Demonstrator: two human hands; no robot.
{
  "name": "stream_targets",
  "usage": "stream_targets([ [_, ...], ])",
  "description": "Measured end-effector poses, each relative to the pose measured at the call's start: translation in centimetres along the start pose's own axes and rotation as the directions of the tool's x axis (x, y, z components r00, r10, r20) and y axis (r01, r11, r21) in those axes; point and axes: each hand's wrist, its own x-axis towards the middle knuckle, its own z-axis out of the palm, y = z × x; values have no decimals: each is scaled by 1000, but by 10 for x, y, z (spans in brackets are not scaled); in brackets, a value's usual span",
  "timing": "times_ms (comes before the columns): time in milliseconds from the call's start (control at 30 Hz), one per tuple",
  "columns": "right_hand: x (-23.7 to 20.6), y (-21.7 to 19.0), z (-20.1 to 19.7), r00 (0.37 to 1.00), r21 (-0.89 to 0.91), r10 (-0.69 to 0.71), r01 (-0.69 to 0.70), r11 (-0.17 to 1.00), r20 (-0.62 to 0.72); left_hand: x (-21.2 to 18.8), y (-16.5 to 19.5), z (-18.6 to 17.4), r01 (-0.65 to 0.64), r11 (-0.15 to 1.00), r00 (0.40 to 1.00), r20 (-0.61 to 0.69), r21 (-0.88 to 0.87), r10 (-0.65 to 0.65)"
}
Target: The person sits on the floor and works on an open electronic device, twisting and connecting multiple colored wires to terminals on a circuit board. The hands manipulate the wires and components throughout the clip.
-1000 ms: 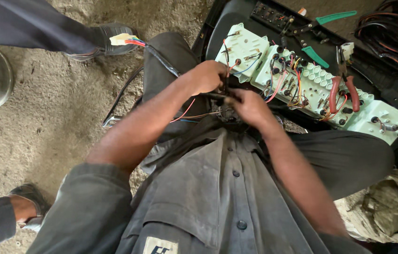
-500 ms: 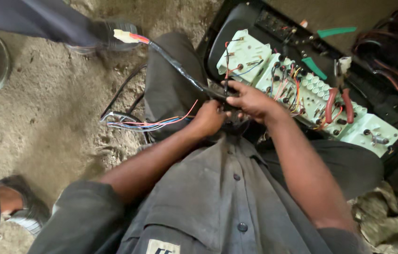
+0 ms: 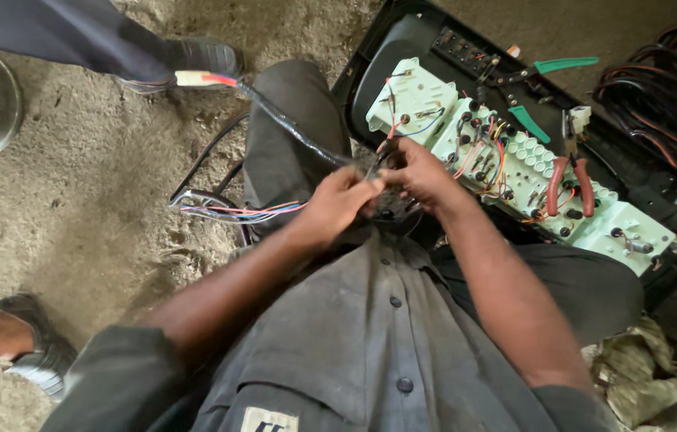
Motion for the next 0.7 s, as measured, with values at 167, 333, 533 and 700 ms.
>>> stream_targets([
  [167,20,25,10,946,-42,-295,292,956,-134,31,34,3,59,971,995,96,-230,-38],
  [333,11,27,10,951,-155,-290,271,950,-111,43,60,5,168,981,983,-97,96,-158],
  [533,-9,1,14,963,-130,-232,215,968,-136,69,58,4,-108,520,962,-42,847,269],
  [700,-15,-3,16,975,8,-202,203,979,-93,96,57,-12,-318,163,933,279,934,226],
])
